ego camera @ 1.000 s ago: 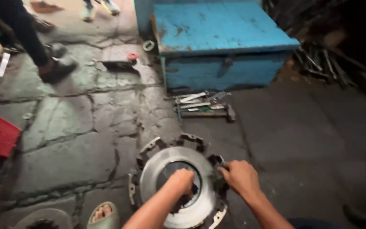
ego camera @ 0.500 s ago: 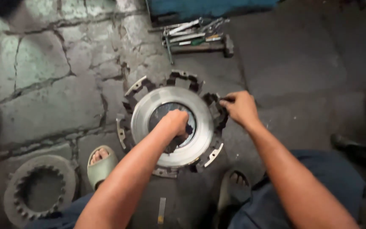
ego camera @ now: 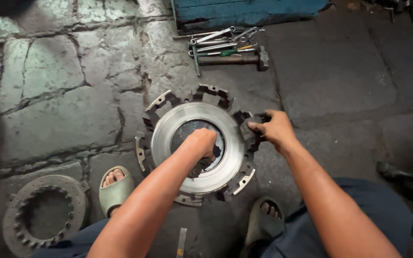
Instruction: The person rubs the inner surface of a metal clutch assembly with a small abrasive block and places a metal component into the center by hand.
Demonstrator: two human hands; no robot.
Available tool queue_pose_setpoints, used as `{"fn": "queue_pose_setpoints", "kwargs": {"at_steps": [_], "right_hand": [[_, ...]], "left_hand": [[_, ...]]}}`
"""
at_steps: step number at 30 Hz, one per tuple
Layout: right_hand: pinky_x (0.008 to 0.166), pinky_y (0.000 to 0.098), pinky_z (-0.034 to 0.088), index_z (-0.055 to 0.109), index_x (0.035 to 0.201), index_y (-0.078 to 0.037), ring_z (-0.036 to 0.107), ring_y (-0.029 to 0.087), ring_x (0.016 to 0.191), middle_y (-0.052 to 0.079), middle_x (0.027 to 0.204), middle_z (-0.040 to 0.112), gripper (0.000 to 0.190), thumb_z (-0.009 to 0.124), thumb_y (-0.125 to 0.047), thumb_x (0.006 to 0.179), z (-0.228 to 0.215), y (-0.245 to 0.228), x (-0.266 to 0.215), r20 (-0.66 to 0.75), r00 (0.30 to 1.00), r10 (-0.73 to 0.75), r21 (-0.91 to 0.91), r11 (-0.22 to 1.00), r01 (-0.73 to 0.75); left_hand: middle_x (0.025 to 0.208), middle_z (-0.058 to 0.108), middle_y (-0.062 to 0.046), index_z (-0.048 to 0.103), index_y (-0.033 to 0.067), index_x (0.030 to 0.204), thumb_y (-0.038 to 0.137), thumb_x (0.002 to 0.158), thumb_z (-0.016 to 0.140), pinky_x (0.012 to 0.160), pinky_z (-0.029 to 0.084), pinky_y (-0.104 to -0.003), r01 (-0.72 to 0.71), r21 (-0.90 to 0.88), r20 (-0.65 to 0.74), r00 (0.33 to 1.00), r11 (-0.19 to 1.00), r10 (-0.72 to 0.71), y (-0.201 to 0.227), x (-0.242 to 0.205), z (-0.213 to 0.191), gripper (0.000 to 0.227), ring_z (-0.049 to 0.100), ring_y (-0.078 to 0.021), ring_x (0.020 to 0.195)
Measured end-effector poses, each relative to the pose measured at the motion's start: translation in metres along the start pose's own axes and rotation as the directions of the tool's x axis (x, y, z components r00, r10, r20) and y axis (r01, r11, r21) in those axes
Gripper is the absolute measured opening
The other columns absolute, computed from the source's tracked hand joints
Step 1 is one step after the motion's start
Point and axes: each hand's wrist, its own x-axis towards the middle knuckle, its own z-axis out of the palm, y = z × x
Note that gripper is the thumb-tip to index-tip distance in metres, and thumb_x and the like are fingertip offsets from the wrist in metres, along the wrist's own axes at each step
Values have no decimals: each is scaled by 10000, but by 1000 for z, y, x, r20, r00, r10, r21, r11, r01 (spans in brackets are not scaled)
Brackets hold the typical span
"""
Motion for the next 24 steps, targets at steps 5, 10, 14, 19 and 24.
{"fn": "queue_pose_setpoints", "kwargs": {"at_steps": [5, 10, 14, 19, 24], "right_hand": [[633, 347, 580, 602, 1336, 59, 703, 207, 761, 153, 991, 745, 622, 841, -159, 805, -3, 5, 8, 21, 991, 135, -37, 990, -134], [638, 361, 585, 577, 1367, 78, 708, 222, 762, 187, 1005, 748, 655, 835, -130, 802, -1, 4, 7, 29, 992, 126, -4, 992, -126], [663, 368, 593, 564, 1377, 74, 709, 231, 781, 181, 1030, 745, 647, 818, -133, 818, -3, 8, 8, 30, 989, 144, 23, 989, -145], [704, 365, 624, 584, 1375, 64, 726, 209, 833, 140, 1057, 740, 606, 773, -151, 842, -9, 15, 16, 86, 985, 152, 57, 986, -157], [759, 390, 637, 424, 1420, 78, 727, 204, 896, 167, 1119, 732, 739, 805, -182, 843, -8, 9, 10, 59, 968, 244, 123, 961, -249]], "left_hand": [[1053, 747, -207, 736, 40, 1038, 317, 662, 944, 889, 586, -448, -8, -11, -34, 999, 1000, 8, -2, -2, 6, 511, 720, -379, 1032], [1090, 734, -191, 711, 57, 1075, 302, 667, 944, 895, 574, -468, 23, -67, -66, 997, 998, -27, 0, -8, 8, 530, 698, -388, 1063], [1087, 735, -190, 697, 58, 1077, 301, 665, 946, 894, 573, -471, 16, -79, -99, 995, 997, -23, 0, -11, 12, 540, 698, -392, 1063], [1068, 740, -185, 700, 59, 1063, 281, 648, 949, 885, 573, -474, 3, -102, -130, 991, 995, -16, -2, -10, 15, 533, 701, -392, 1048], [1052, 738, -197, 692, 57, 1065, 287, 655, 948, 884, 573, -471, -7, -95, -138, 990, 995, -7, -3, -10, 16, 535, 704, -394, 1036]]}}
